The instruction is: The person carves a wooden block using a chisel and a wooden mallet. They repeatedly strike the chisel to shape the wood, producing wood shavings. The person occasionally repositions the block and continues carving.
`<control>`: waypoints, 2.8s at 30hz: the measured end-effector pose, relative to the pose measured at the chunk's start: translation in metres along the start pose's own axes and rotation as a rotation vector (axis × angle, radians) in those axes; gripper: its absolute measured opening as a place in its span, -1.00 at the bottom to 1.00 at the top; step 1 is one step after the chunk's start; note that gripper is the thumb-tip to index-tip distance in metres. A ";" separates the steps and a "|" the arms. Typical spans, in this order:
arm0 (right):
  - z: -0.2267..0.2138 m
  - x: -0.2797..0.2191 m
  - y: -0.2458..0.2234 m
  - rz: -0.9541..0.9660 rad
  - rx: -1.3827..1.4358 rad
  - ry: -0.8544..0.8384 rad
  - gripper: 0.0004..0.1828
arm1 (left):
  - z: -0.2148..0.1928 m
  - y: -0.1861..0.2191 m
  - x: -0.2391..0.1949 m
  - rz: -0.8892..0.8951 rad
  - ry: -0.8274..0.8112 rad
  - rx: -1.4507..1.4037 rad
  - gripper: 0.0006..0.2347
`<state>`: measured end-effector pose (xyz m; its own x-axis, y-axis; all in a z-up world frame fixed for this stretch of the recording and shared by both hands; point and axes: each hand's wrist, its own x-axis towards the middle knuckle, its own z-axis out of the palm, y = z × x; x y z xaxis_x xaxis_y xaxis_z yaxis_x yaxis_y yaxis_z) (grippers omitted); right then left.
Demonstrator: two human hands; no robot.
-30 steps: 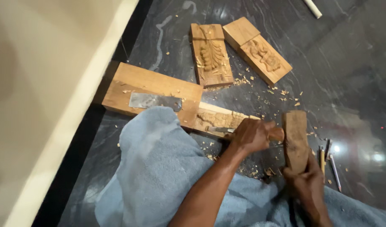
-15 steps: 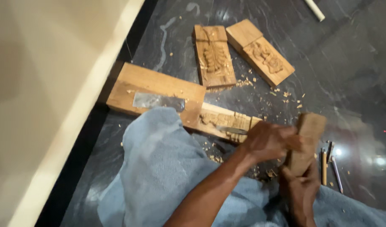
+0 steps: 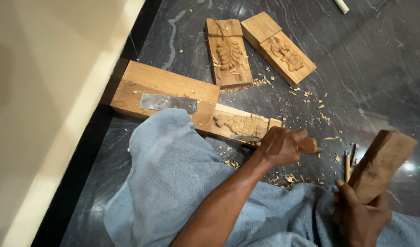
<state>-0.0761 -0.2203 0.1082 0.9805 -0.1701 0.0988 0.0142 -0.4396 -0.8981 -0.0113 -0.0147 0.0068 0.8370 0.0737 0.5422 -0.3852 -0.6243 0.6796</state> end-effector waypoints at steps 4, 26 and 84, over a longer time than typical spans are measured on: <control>-0.004 0.004 -0.003 -0.093 -0.035 0.031 -0.58 | -0.005 0.001 0.004 -0.025 -0.022 -0.019 -0.88; -0.007 0.017 -0.007 -0.219 0.086 0.109 -0.59 | -0.012 0.012 0.006 -0.025 0.031 -0.083 -0.88; 0.026 0.022 0.063 -0.168 -0.073 -0.169 -0.47 | -0.022 -0.003 -0.004 -0.041 0.074 0.031 -0.70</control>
<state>-0.0488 -0.2289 0.0431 0.9844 0.0585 0.1658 0.1721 -0.5128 -0.8411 -0.0217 0.0035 0.0137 0.8204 0.1561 0.5501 -0.3384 -0.6429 0.6871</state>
